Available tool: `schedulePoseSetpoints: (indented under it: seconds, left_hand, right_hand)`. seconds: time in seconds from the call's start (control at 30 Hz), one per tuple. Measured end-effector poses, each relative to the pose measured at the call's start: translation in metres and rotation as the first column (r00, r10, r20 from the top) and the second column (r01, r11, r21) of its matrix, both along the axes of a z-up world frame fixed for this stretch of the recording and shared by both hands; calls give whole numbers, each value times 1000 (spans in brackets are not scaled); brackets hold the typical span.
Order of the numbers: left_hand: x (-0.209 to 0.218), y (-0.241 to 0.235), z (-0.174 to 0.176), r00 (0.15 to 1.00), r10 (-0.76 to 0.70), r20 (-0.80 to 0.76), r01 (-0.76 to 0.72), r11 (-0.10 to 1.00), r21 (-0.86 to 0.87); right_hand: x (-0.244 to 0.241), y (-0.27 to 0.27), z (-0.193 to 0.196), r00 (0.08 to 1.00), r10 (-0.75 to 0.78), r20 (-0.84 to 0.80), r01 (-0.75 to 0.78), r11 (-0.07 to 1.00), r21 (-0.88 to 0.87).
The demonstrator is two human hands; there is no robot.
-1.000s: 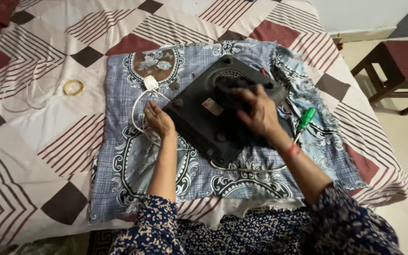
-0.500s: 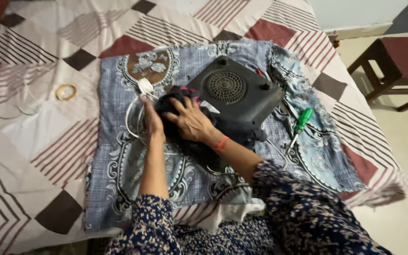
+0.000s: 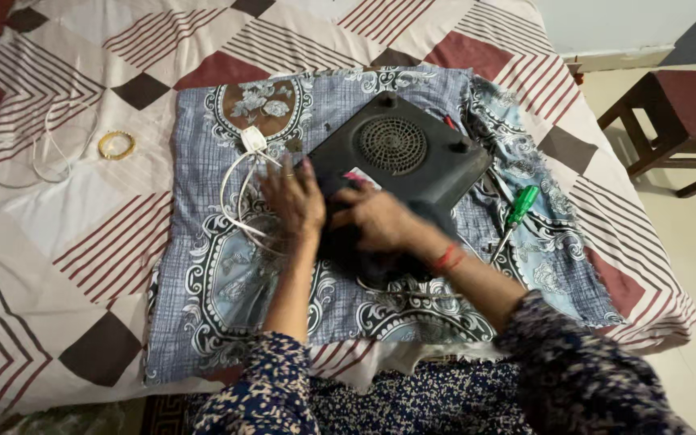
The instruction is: The person uses a green screwdriver to scrape dust from the underside of a black electronic device, then wipes the surface with a dark cloth. The device is turned over and cleaned on multiple sides.
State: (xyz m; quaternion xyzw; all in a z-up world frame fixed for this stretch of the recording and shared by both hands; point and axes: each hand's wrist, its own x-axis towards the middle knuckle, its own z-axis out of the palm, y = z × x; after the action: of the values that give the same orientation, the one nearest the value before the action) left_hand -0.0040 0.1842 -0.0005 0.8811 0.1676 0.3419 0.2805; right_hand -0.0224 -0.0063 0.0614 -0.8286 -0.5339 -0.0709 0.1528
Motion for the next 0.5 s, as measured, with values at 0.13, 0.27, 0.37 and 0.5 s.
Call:
schedulePoseSetpoints:
  seconds: [0.13,0.27,0.37,0.5]
  left_hand:
    - [-15,-46,-5,945,-257,205,212,953,216]
    - [-14,-66,-10,905,-417,-80,419,846,329]
    - [-14,-63,-16,895,-417,-160,446,819,361]
    - [-12,-65,-19,877,-366,-311,473,770,427]
  right_hand:
    - [74,-52,51,923,-287,-257,191,920,-343]
    - [123,-44,93,938,-339,69,333,939,89]
    - [118,12,76,971,-238,-34,240,946,217]
    - [99,85,-1,973,-226,34,229,968,-107]
